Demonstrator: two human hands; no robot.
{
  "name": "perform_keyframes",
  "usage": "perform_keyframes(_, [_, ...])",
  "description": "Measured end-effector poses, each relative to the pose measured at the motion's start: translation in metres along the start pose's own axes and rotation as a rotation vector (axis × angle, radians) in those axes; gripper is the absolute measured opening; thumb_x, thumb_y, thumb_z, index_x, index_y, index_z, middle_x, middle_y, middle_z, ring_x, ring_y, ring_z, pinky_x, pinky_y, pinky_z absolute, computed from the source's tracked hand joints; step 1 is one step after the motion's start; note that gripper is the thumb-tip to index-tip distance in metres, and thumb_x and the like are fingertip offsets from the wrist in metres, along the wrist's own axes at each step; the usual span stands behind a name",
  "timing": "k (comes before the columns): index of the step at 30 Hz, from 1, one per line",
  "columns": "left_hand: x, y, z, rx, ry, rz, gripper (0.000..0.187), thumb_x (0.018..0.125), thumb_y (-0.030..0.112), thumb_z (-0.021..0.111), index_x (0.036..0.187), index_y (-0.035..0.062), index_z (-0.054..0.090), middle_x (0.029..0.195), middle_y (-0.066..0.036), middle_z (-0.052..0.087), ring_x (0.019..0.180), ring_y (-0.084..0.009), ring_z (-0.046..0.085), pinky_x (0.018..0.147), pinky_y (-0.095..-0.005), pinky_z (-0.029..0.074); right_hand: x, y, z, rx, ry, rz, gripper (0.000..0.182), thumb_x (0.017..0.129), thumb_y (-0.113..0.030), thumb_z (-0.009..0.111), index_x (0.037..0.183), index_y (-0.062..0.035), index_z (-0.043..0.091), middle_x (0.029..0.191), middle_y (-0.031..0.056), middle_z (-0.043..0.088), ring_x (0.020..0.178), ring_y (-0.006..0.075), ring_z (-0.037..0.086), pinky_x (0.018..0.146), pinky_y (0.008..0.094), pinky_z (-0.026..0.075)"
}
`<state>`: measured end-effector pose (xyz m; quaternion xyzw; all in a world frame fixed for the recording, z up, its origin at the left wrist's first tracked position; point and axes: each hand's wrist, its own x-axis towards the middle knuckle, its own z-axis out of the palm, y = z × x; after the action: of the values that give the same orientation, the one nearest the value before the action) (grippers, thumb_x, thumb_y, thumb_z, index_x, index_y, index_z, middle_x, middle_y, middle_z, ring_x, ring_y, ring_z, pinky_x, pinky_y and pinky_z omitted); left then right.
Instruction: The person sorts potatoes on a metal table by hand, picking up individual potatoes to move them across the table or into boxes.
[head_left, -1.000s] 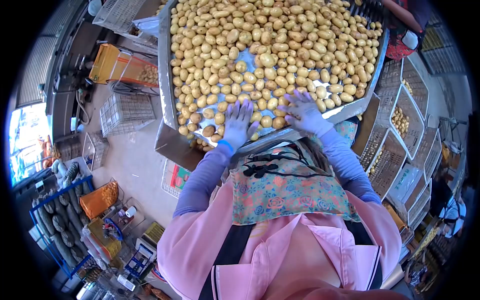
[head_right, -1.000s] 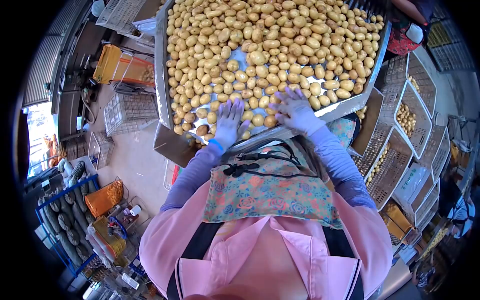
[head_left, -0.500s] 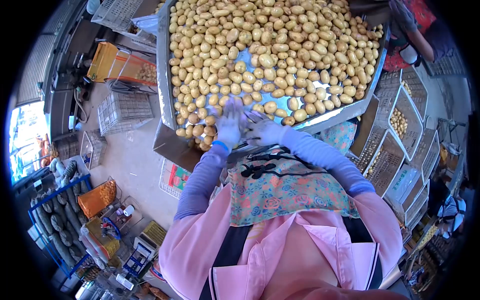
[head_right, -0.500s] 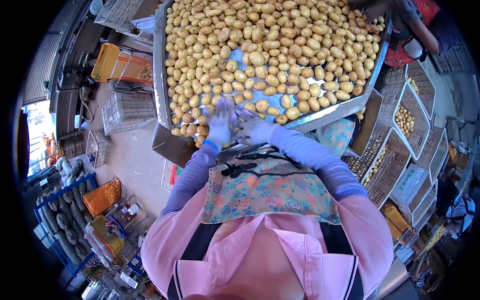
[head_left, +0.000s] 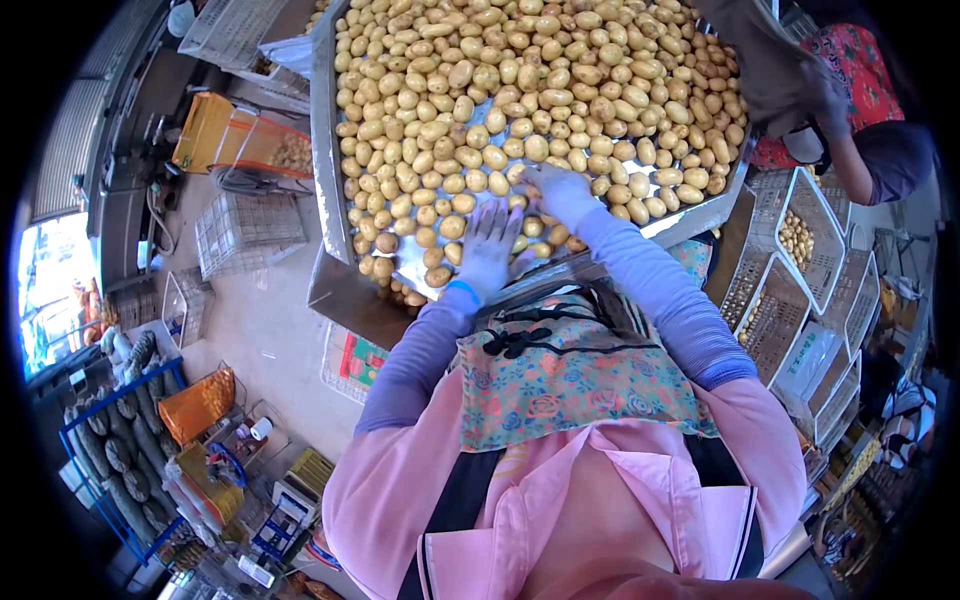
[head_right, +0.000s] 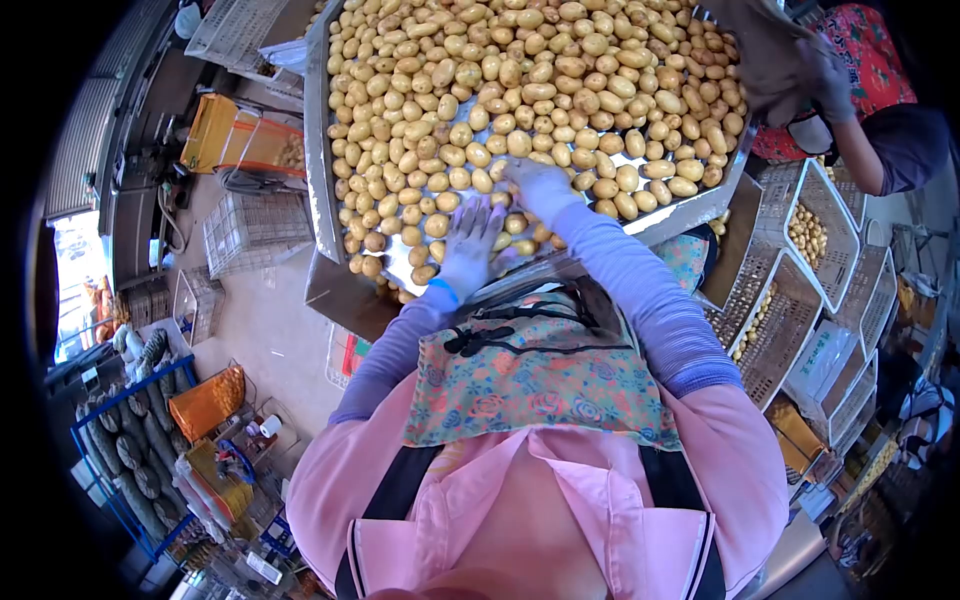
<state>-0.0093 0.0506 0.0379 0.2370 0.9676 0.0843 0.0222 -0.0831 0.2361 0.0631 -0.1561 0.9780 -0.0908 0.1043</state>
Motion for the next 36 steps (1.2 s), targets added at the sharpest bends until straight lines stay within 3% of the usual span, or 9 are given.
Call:
perform_keyframes(8, [0.03,-0.079,-0.023,-0.143,0.242,0.177,0.056,0.098,0.034,0.052,0.148,0.0102,0.045,0.147,-0.017,0.048,0.141,-0.0349,0.039,0.12,-0.0531,0.021,-0.125,0.083,-0.016,1.197,0.158,0.432,0.045,0.089,-0.012,0.073,0.132,-0.0064,0.06,0.121,0.0052,0.064,0.106,0.0133,0.062,0.085,0.0298,0.054])
perform_keyframes(13, [0.145,-0.113,-0.009,0.28,0.05,0.062,0.038,0.094,0.016,0.05,0.131,0.0118,0.058,0.128,-0.014,0.062,0.118,-0.0337,0.057,0.101,-0.0492,0.043,-0.237,0.201,-0.09,0.924,1.378,0.554,0.058,0.099,-0.02,0.064,0.146,0.0027,0.04,0.137,0.0142,0.053,0.122,0.0186,0.055,0.102,0.0318,0.046])
perform_keyframes(16, [0.184,-0.102,-0.005,0.296,-0.247,0.034,0.044,0.086,0.01,0.051,0.129,0.0107,0.058,0.113,-0.014,0.069,0.102,-0.0318,0.067,0.085,-0.0485,0.052,-0.296,0.246,-0.095,0.714,1.13,1.146,0.066,0.098,-0.023,0.064,0.15,0.0045,0.034,0.143,0.0163,0.048,0.125,0.0232,0.052,0.107,0.0323,0.039])
perform_keyframes(18, [0.172,-0.104,-0.006,0.294,-0.174,0.008,0.032,0.091,0.023,0.056,0.119,0.0094,0.061,0.102,-0.015,0.069,0.1,-0.0319,0.067,0.078,-0.0515,0.052,-0.315,0.253,-0.04,0.766,1.087,0.867,0.052,0.099,-0.021,0.062,0.144,0.0002,0.047,0.103,0.0055,0.063,0.083,0.0107,0.055,0.08,0.0275,0.048])
perform_keyframes(25, [0.123,-0.093,0.012,-0.177,0.162,-0.11,0.043,0.089,0.043,0.068,0.115,0.0097,0.064,0.1,-0.016,0.069,0.093,-0.0361,0.066,0.08,-0.0496,0.053,-0.181,0.041,0.017,1.47,0.424,0.306,0.039,0.101,-0.018,0.06,0.137,-0.005,0.055,0.13,0.0051,0.057,0.096,0.0098,0.06,0.089,0.0255,0.049])
perform_keyframes(29, [0.088,0.011,-0.057,-0.654,0.215,0.163,0.045,0.088,0.029,0.071,0.126,0.0053,0.061,0.102,-0.018,0.067,0.085,-0.0327,0.065,0.073,-0.0491,0.051,-0.143,-0.012,-0.027,2.16,0.174,0.553,0.045,0.1,-0.028,0.061,0.141,-0.0113,0.05,0.126,0.0071,0.058,0.09,0.0137,0.062,0.083,0.0283,0.052])
perform_keyframes(31, [0.07,0.059,-0.034,-0.478,-0.142,0.345,0.055,0.09,0.034,0.068,0.134,0.0047,0.056,0.114,-0.017,0.065,0.104,-0.0319,0.064,0.09,-0.0478,0.05,-0.141,0.002,-0.019,2.224,0.092,0.727,0.045,0.099,-0.03,0.062,0.14,-0.0133,0.051,0.12,0.0066,0.06,0.084,0.0135,0.062,0.076,0.0269,0.053])
perform_keyframes(34, [0.009,0.049,-0.018,-0.361,0.04,0.554,0.072,0.089,0.045,0.064,0.148,0.0085,0.043,0.145,-0.016,0.049,0.139,-0.0336,0.04,0.117,-0.0498,0.026,-0.176,0.061,-0.018,2.155,0.05,0.636,0.032,0.095,-0.03,0.064,0.121,-0.0133,0.058,0.089,0.0007,0.061,0.059,0.0063,0.044,0.052,0.0179,0.037])
perform_keyframes(36, [-0.021,-0.012,0.004,-0.165,-0.066,0.504,0.073,0.091,0.047,0.06,0.151,0.0106,0.039,0.156,-0.015,0.038,0.148,-0.034,0.029,0.122,-0.0532,0.015,-0.229,0.127,-0.032,2.0,0.456,0.426,0.02,0.095,-0.025,0.065,0.106,-0.0091,0.061,0.089,0.0011,0.061,0.065,0.007,0.05,0.056,0.0215,0.045])
